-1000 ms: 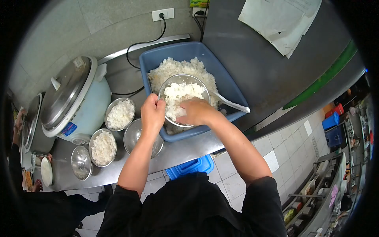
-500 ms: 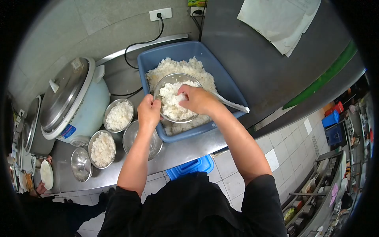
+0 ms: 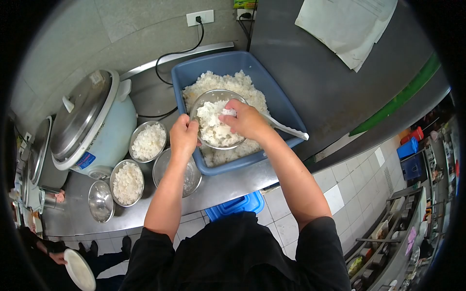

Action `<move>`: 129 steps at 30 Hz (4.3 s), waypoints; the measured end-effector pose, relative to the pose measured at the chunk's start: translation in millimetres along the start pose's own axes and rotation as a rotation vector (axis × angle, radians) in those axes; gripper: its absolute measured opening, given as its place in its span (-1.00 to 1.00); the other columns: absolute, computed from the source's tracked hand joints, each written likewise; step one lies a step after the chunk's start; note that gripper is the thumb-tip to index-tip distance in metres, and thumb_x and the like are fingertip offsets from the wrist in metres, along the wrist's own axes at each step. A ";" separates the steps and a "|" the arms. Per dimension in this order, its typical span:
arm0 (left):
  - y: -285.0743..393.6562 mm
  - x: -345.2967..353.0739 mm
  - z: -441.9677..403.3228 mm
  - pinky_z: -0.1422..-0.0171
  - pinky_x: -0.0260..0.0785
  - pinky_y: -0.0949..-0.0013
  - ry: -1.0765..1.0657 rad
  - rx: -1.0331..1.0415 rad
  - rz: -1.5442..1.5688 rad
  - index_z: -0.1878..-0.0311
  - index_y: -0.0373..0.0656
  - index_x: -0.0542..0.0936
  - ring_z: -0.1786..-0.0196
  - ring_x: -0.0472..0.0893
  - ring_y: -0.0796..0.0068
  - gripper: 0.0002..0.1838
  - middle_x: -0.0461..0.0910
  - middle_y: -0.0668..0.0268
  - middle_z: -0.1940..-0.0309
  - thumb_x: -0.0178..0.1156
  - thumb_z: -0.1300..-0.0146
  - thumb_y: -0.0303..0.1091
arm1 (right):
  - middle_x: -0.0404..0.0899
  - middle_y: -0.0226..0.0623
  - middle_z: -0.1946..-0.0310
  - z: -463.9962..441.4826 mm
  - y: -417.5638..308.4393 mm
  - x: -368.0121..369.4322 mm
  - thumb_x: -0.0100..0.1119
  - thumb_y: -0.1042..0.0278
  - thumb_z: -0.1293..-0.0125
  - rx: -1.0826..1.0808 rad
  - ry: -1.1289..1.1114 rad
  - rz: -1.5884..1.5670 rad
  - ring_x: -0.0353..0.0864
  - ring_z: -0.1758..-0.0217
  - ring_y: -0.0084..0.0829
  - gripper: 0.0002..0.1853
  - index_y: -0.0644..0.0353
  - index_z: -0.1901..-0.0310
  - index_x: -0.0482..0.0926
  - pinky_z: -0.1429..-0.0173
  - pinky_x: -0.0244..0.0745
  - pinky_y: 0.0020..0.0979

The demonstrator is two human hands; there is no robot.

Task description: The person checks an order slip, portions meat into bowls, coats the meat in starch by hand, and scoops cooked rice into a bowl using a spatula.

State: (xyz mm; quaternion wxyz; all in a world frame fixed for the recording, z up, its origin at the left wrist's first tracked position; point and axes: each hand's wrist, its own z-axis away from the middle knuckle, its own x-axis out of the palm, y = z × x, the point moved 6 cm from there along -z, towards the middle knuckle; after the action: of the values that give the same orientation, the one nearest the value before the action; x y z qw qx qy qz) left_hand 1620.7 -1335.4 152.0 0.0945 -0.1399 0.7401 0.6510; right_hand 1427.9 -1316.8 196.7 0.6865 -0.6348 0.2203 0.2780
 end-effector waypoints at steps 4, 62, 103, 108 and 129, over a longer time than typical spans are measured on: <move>-3.1 -2.6 -6.0 0.59 0.47 0.37 0.002 -0.010 0.014 0.43 -0.26 0.39 0.62 0.57 0.50 -0.77 0.52 0.26 0.60 0.10 -0.32 -0.36 | 0.60 -0.25 0.38 -7.6 -0.1 -4.7 0.28 0.22 -0.30 -0.125 0.031 -0.317 0.63 0.44 -0.48 -0.66 0.23 0.05 0.43 0.44 0.51 -0.44; 40.8 71.9 147.6 0.28 0.35 0.35 -0.782 0.197 0.020 0.45 -0.25 0.40 0.36 0.50 0.43 -0.73 0.62 0.19 0.21 0.22 -0.30 -0.34 | 0.35 -0.59 0.48 297.6 156.2 28.7 0.13 0.35 -0.32 0.315 0.579 -0.898 0.24 0.48 -0.73 -0.87 0.07 0.32 0.37 0.41 0.16 -0.60; -98.5 973.6 759.4 0.60 0.53 0.10 -2.007 0.479 -1.036 0.29 -0.37 0.44 0.54 0.68 0.15 -0.53 0.59 0.02 0.52 0.01 -0.42 -0.03 | 0.55 0.01 0.10 1415.0 363.1 -133.2 -0.04 0.48 -0.28 0.398 3.004 -0.153 0.65 0.10 -0.09 -0.83 0.34 0.13 0.37 0.00 0.66 -0.08; 112.7 1098.7 938.9 0.61 0.48 0.30 -2.015 0.730 -0.535 0.17 -0.29 0.48 0.50 0.68 0.30 -0.65 0.60 0.13 0.46 0.10 -0.39 -0.11 | 0.54 0.07 0.09 1534.0 370.6 -156.5 -0.10 0.46 -0.26 0.704 3.085 -0.123 0.65 0.11 -0.04 -0.65 0.55 0.00 0.42 0.11 0.72 -0.12; 32.3 1019.7 1019.9 0.55 0.52 0.23 -2.199 0.587 -1.430 0.08 -0.21 0.46 0.43 0.69 0.23 -0.67 0.55 0.21 0.36 0.10 -0.39 -0.10 | 0.57 -0.18 0.35 1655.3 410.5 -76.5 0.07 0.36 -0.28 0.953 3.067 -0.436 0.63 0.41 -0.33 -0.79 0.28 0.12 0.45 0.38 0.67 -0.35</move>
State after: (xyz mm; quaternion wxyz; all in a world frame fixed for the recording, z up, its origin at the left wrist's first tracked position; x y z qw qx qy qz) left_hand 605.4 -407.7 -283.2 0.9785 0.1239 0.1568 0.0514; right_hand 1015.5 337.0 99.8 0.0185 0.0593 -0.6343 0.7706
